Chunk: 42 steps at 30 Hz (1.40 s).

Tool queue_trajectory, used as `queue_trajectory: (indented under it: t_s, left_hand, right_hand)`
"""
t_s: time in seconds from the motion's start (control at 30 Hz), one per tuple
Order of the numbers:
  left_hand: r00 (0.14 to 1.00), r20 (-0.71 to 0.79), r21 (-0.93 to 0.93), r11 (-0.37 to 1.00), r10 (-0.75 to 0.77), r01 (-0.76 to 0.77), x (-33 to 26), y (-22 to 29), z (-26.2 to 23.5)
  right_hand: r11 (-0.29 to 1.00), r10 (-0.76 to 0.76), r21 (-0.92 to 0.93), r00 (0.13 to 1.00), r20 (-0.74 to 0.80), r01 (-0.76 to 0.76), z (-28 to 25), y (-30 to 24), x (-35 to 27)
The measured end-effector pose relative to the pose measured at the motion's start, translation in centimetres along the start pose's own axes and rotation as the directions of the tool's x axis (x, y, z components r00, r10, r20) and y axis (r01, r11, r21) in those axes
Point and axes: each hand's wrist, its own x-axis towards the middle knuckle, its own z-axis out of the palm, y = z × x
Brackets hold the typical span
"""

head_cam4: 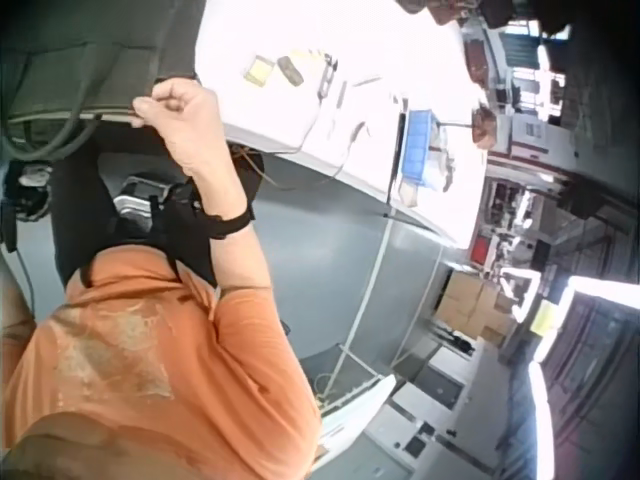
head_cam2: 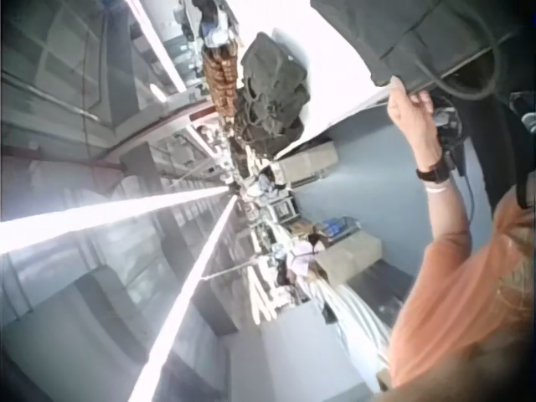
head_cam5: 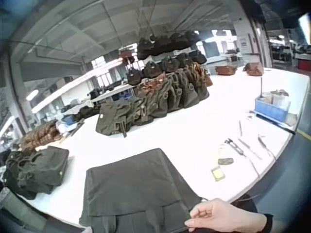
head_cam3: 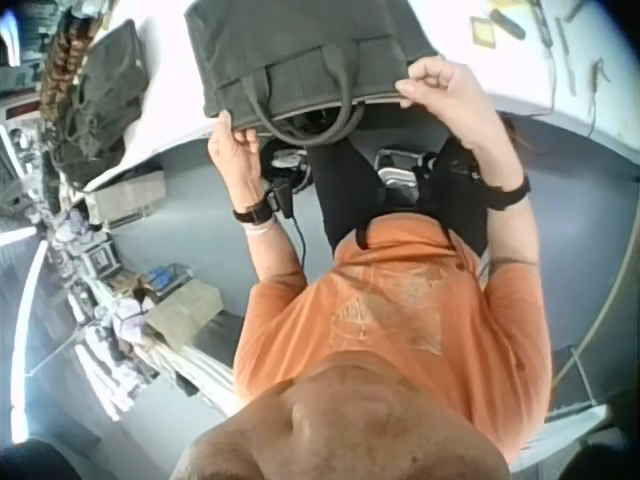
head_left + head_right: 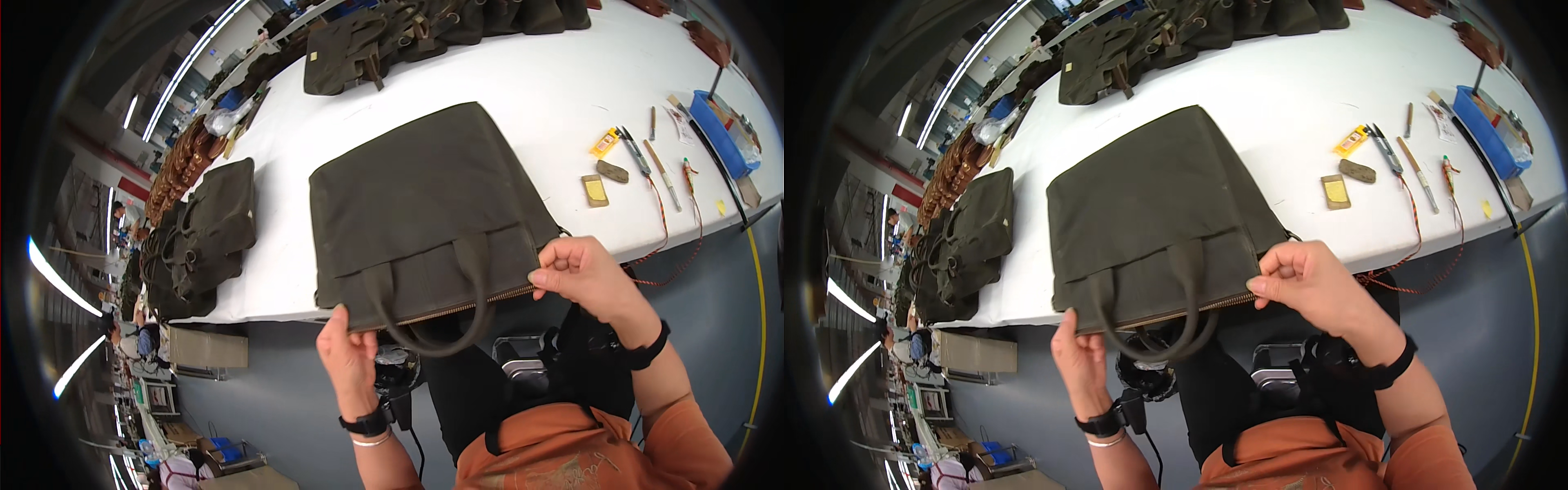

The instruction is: The person repairs a dark green canvas bag by applying a substance to the zipper teeth using a small brush and a block. They open and close the zipper multiple times to test its function and smoothness.

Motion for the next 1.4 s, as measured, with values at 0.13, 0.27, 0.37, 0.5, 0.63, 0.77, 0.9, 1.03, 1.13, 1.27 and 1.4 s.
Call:
queue_trajectory:
  t_s: [0.13, 0.27, 0.37, 0.5, 0.63, 0.77, 0.9, 1.03, 1.13, 1.27, 1.4]
  left_hand:
    - [0.996, 0.075, 0.051, 0.997, 0.048, -0.052, 0.5, -3.5, -2.2]
    - [0.994, 0.076, 0.005, 0.997, 0.075, -0.075, 0.1, -3.8, -1.8]
    - [0.990, 0.051, 0.019, 0.991, 0.133, -0.134, -0.6, -3.1, -1.0]
    - [0.970, 0.064, 0.055, 0.969, 0.236, -0.240, -1.1, -1.1, 0.2]
    - [0.981, 0.076, 0.120, 0.975, 0.176, -0.184, 1.1, -2.0, 0.0]
    - [0.982, 0.069, 0.184, 0.966, 0.174, -0.184, 1.3, -2.8, -0.2]
    - [0.984, 0.087, 0.167, 0.971, 0.158, -0.171, 0.5, -2.6, -0.9]
    - [0.981, 0.092, 0.278, 0.941, 0.173, -0.192, -0.8, -1.7, -0.6]
    - [0.872, 0.046, 0.564, 0.708, 0.488, -0.425, -1.5, -1.1, -0.3]
    - [0.740, 0.325, 0.688, 0.390, 0.588, -0.612, -3.1, 0.8, 1.5]
    - [0.688, 0.637, 0.622, 0.295, 0.347, -0.725, -3.2, 1.0, 2.7]
  right_hand:
    - [0.997, -0.081, -0.015, 0.992, -0.094, 0.080, 1.1, 2.5, 0.2]
    - [0.992, -0.126, -0.031, 0.983, -0.131, 0.123, 1.3, 3.1, 0.1]
    - [0.990, -0.136, -0.064, 0.977, -0.163, 0.127, 1.4, 2.9, 0.0]
    - [0.984, -0.166, 0.020, 0.958, -0.234, 0.176, 2.0, 1.2, 0.1]
    - [0.972, -0.231, -0.112, 0.938, -0.259, 0.208, 2.0, 1.8, 1.6]
    - [0.958, -0.265, -0.183, 0.930, -0.256, 0.223, 2.0, 2.9, 2.4]
    - [0.975, -0.215, -0.112, 0.947, -0.238, 0.193, 1.8, 2.6, 2.1]
    - [0.978, -0.205, -0.069, 0.953, -0.221, 0.195, 1.4, 2.9, 2.0]
    - [0.978, -0.207, -0.060, 0.955, -0.211, 0.198, 1.3, 2.9, 1.9]
    - [0.987, -0.158, -0.041, 0.970, -0.183, 0.153, 1.1, 2.5, 1.6]
    - [0.994, -0.104, 0.024, 0.985, -0.136, 0.108, 0.7, 2.0, 0.7]
